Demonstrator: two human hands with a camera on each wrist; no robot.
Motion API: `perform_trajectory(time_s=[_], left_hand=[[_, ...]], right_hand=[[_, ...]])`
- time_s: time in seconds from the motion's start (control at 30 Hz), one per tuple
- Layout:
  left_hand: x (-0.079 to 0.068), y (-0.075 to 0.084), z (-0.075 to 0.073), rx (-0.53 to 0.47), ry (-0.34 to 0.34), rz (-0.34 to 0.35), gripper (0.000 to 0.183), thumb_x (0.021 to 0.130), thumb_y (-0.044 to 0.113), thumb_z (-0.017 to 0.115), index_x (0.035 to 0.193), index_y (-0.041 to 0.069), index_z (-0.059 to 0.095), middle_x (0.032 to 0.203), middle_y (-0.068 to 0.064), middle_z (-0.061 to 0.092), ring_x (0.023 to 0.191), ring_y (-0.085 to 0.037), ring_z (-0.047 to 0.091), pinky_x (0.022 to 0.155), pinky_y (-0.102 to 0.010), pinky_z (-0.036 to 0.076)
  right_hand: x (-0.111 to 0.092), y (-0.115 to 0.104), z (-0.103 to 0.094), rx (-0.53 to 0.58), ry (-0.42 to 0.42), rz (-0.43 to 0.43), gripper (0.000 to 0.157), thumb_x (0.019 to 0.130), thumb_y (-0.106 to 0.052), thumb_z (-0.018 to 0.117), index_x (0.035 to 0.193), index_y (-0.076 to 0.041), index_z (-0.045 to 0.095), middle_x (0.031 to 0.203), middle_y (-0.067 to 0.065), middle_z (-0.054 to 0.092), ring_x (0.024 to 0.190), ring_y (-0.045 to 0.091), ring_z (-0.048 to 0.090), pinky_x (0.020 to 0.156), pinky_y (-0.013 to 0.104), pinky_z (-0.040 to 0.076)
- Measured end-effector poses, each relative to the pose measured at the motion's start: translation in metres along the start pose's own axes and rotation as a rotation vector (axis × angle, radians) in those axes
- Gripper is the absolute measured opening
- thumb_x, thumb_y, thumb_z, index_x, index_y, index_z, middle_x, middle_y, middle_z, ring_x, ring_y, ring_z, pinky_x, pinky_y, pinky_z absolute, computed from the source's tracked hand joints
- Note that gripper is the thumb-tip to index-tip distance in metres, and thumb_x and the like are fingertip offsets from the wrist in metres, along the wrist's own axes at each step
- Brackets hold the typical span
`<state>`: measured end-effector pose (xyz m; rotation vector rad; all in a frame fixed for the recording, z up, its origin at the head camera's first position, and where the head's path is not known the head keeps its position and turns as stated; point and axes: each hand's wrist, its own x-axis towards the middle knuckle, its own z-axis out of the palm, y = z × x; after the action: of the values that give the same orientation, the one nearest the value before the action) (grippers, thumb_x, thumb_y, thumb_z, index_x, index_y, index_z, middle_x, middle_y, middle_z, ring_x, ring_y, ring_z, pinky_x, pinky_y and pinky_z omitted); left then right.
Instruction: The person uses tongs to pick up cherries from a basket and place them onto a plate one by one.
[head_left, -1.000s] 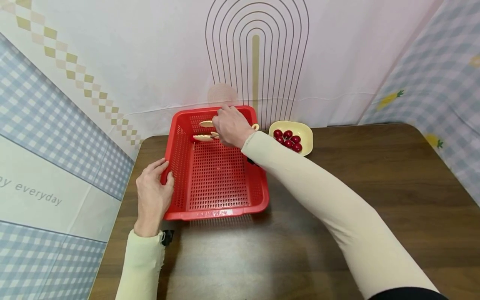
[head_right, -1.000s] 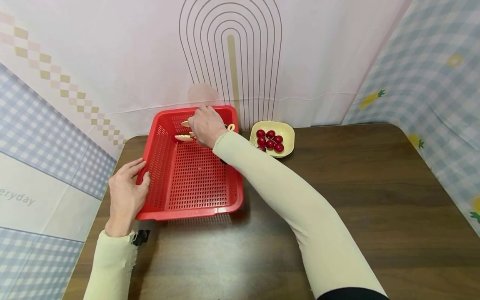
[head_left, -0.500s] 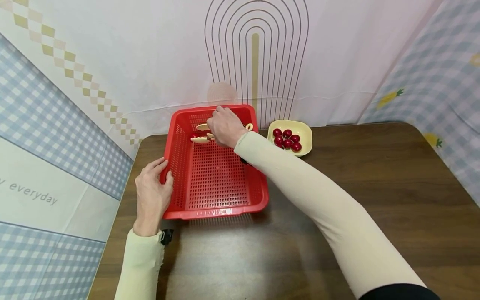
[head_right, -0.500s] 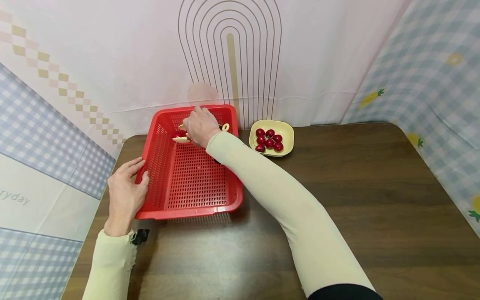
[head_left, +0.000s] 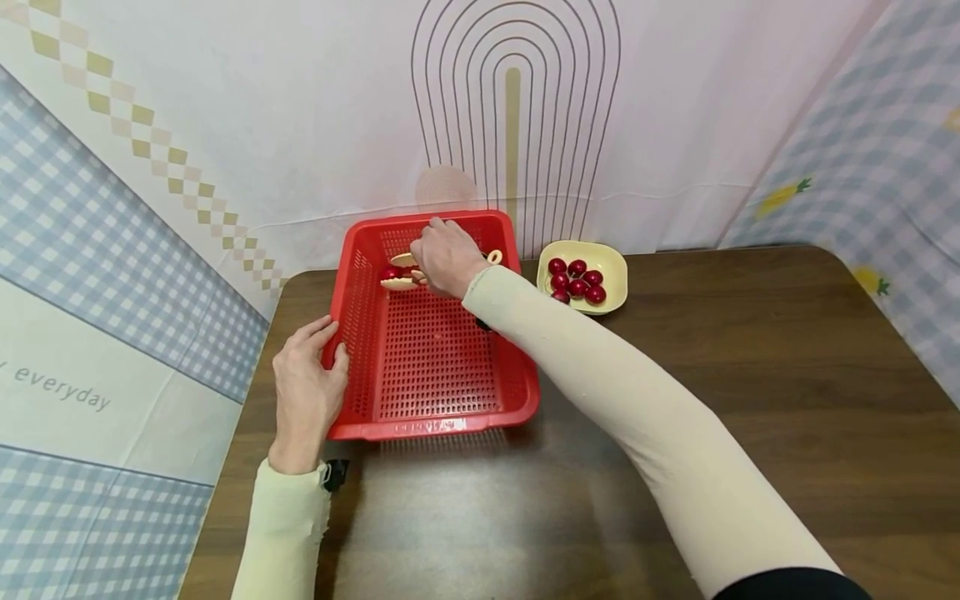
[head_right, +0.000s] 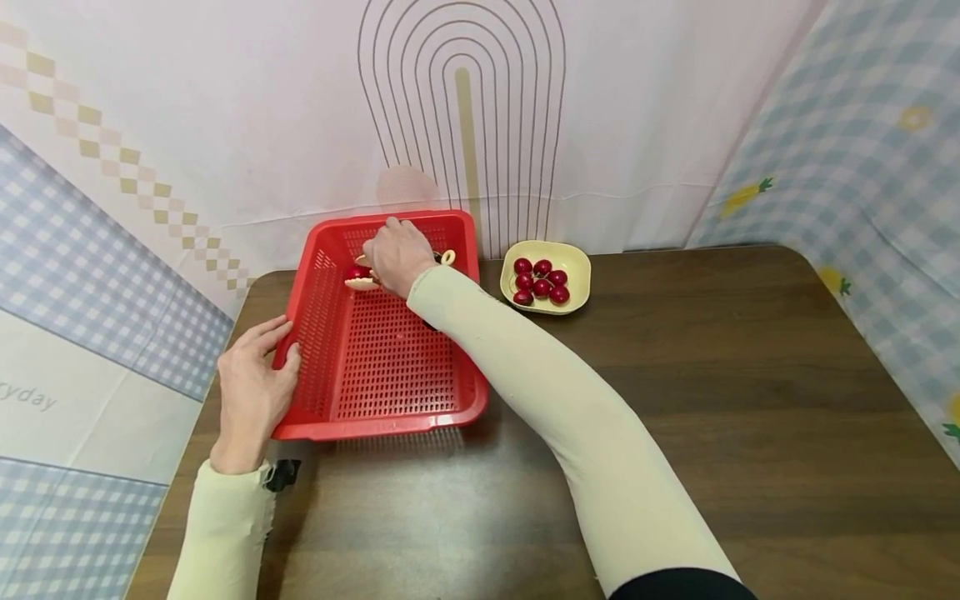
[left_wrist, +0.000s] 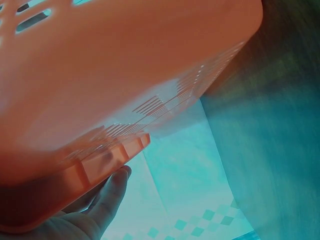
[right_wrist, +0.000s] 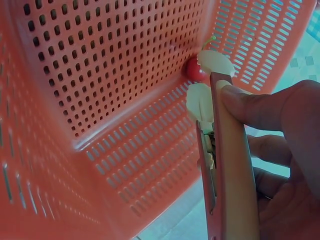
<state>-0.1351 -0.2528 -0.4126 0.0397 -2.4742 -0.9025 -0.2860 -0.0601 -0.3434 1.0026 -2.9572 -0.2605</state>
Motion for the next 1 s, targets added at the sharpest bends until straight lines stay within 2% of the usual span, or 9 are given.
perform_trajectory(time_s=[0.5, 1.0], left_hand=[[-0.0004, 0.0026, -0.0011, 0.002, -0.025, -0.02, 0.033, 0.092, 0.0, 0.067, 0.124, -0.008, 0.07, 0.134, -0.02, 0.067, 0.124, -0.042, 0.063, 0.099, -0.058, 0.054], [0.0002, 0.0005, 0.0002, 0.005, -0.001, -0.002, 0.032, 0.091, 0.001, 0.067, 0.121, -0.009, 0.071, 0.132, -0.021, 0.068, 0.122, -0.041, 0.064, 0.1, -0.056, 0.053]], right_hand=[[0.0012, 0.0007, 0.0069, 0.02, 0.004, 0.005, 0.012, 0.093, -0.011, 0.06, 0.097, -0.013, 0.072, 0.104, 0.005, 0.073, 0.107, 0.025, 0.059, 0.096, 0.036, 0.05], [-0.0034, 0.0012, 0.0024, 0.022, 0.03, -0.008, 0.013, 0.093, -0.011, 0.06, 0.097, -0.011, 0.073, 0.105, 0.007, 0.072, 0.107, 0.026, 0.06, 0.098, 0.037, 0.05]])
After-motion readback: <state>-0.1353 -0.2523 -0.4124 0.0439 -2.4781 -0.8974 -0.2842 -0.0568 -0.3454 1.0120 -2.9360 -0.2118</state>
